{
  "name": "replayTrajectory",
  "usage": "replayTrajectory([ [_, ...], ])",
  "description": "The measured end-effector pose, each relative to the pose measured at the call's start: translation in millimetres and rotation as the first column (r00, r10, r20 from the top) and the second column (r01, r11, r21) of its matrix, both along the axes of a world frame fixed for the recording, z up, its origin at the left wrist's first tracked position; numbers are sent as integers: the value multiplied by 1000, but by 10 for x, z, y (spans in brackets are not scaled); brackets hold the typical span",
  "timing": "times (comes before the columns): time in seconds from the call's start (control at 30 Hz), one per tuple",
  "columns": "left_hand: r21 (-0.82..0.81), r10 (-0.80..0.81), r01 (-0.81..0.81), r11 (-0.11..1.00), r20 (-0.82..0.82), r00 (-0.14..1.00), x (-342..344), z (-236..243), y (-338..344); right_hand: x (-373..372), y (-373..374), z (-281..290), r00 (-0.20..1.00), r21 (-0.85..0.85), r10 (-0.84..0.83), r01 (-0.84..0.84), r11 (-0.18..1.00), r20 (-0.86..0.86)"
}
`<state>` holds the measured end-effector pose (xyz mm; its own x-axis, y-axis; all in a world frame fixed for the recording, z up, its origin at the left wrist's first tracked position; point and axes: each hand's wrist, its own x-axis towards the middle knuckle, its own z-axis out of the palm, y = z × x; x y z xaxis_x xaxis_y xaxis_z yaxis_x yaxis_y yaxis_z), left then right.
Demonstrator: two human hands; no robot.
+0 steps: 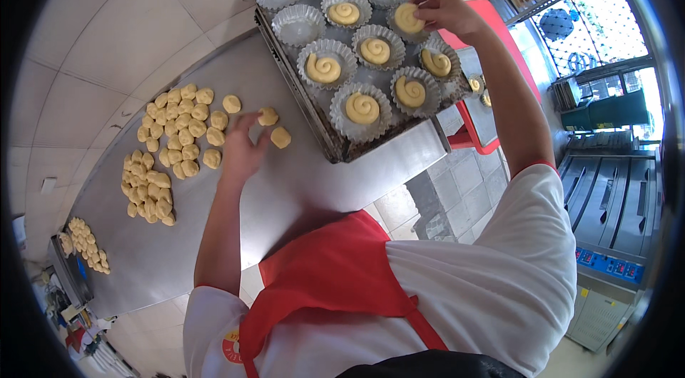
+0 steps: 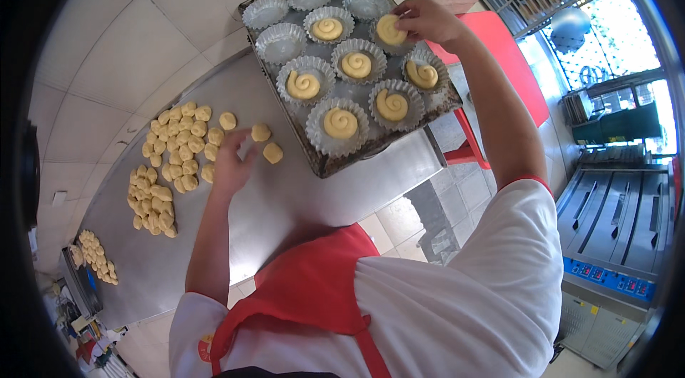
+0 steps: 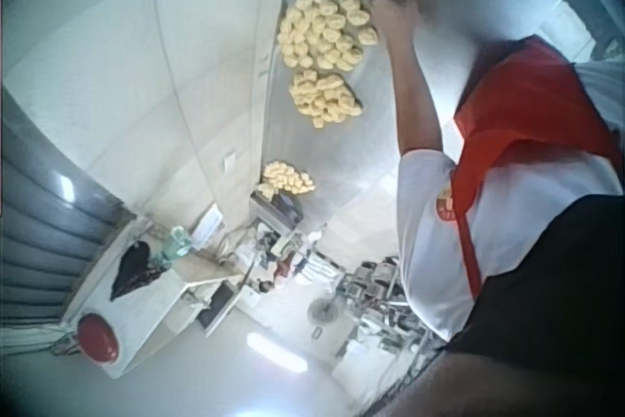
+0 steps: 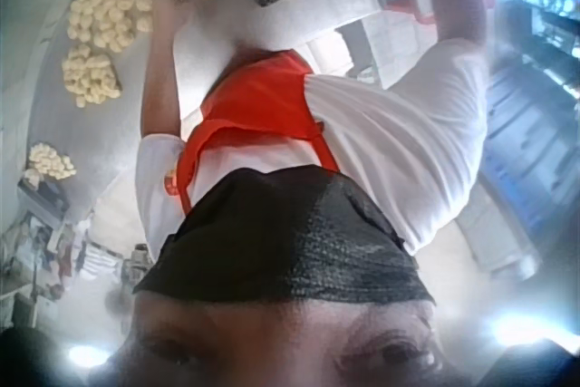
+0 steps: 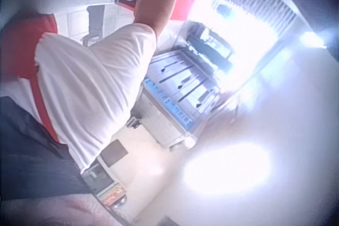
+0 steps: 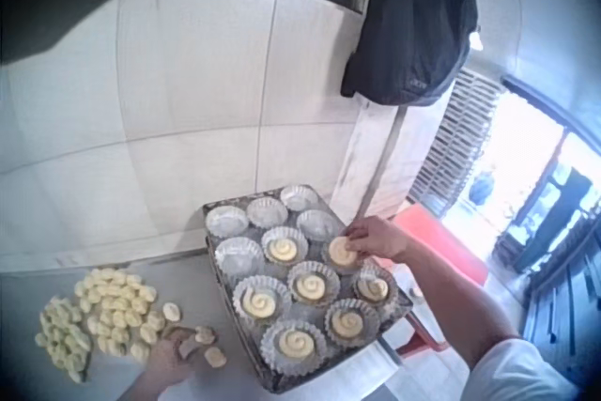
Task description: The person rolls pieces of dough into long strips by hand on a metal table, curls each strip into a spiral shape, and places them into individual paper liners on a baking tray.
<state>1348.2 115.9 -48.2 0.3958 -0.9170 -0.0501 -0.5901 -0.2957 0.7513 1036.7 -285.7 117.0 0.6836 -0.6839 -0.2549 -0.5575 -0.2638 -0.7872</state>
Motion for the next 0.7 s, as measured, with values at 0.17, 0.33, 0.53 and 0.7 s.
replayTrajectory([
  [0.17, 290, -251, 172, 941, 263, 931, -256, -404, -34, 107, 88, -80, 895, -548, 9, -282, 787, -447],
  [0.33, 224, -60, -8, 975, 293, 954, -412, -755, -190, 147, 981, 286, 978, -754, -96, -81, 651, -187],
  [0.53, -168, 89, -104, 980, -91, 992, -516, -391, 573, 781, 3284, -326, 930, -254, 247, -178, 951, 271],
  [0.7, -283, -173, 112, 952, -201, 964, -187, 124, 1894, 1163, 4677, -1513, 913, 133, 158, -221, 966, 376],
])
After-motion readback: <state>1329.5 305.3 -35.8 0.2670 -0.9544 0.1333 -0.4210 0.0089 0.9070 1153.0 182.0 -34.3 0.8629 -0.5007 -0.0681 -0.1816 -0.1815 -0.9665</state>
